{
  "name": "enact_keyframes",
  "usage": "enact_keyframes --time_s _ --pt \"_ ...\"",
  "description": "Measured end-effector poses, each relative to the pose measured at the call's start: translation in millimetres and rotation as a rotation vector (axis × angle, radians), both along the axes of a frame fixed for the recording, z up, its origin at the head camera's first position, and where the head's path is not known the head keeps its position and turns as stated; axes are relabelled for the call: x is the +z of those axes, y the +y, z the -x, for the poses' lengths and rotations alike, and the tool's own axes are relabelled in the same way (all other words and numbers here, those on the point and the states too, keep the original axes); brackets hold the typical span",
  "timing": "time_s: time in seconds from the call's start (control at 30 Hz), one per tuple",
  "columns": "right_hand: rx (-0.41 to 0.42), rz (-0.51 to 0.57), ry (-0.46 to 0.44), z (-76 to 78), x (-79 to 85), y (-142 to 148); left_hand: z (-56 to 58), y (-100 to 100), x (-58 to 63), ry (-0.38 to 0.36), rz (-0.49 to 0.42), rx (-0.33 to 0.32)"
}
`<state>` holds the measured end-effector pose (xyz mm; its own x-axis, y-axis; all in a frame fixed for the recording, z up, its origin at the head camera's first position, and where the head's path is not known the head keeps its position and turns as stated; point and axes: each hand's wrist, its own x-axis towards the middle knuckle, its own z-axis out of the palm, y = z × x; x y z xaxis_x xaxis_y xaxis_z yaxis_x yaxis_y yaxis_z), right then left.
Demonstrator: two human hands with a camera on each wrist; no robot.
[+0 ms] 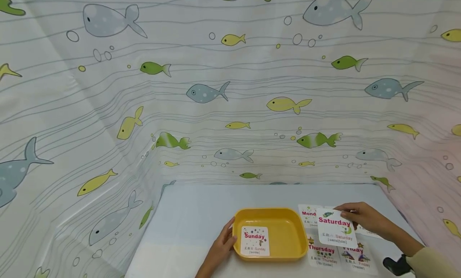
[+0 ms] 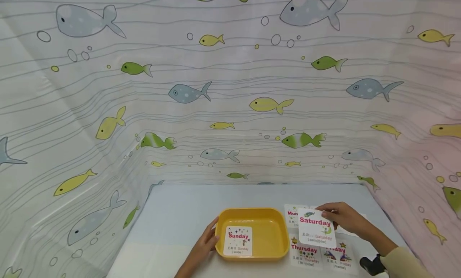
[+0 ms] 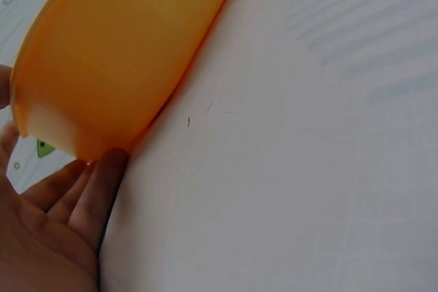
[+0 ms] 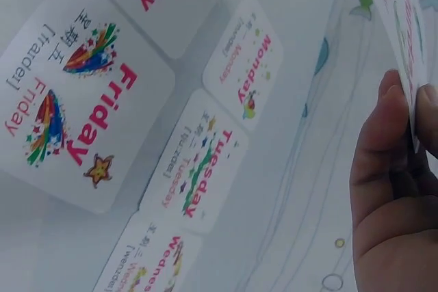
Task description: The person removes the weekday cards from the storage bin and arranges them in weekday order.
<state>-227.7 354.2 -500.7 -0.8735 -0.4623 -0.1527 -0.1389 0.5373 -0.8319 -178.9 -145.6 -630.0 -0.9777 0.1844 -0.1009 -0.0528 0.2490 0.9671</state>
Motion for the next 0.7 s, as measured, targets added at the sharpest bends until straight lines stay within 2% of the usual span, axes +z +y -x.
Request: enact_keyframes --time_s 0.1,0.27,0.47,0.7 --pt "-0.036 0.008 -0.014 -3.4 -3.9 20.1 2.9 1.4 0.2 0.008 0.009 -0.001" --pt "-0.122 -0.009 -0.102 -11.9 -18.1 51.7 2.5 0.8 -0.3 -0.005 -0.004 -0.005" --pt "-0.15 -0.04 -0.13 -19.1 -37.4 79.3 -3.1 -2.6 -2.9 -0.041 -0.011 0.002" --pt "-0.193 -0.134 -0.132 -29.3 -54.6 111.6 -0.3 -2.1 -0.8 0.015 0.02 -0.016"
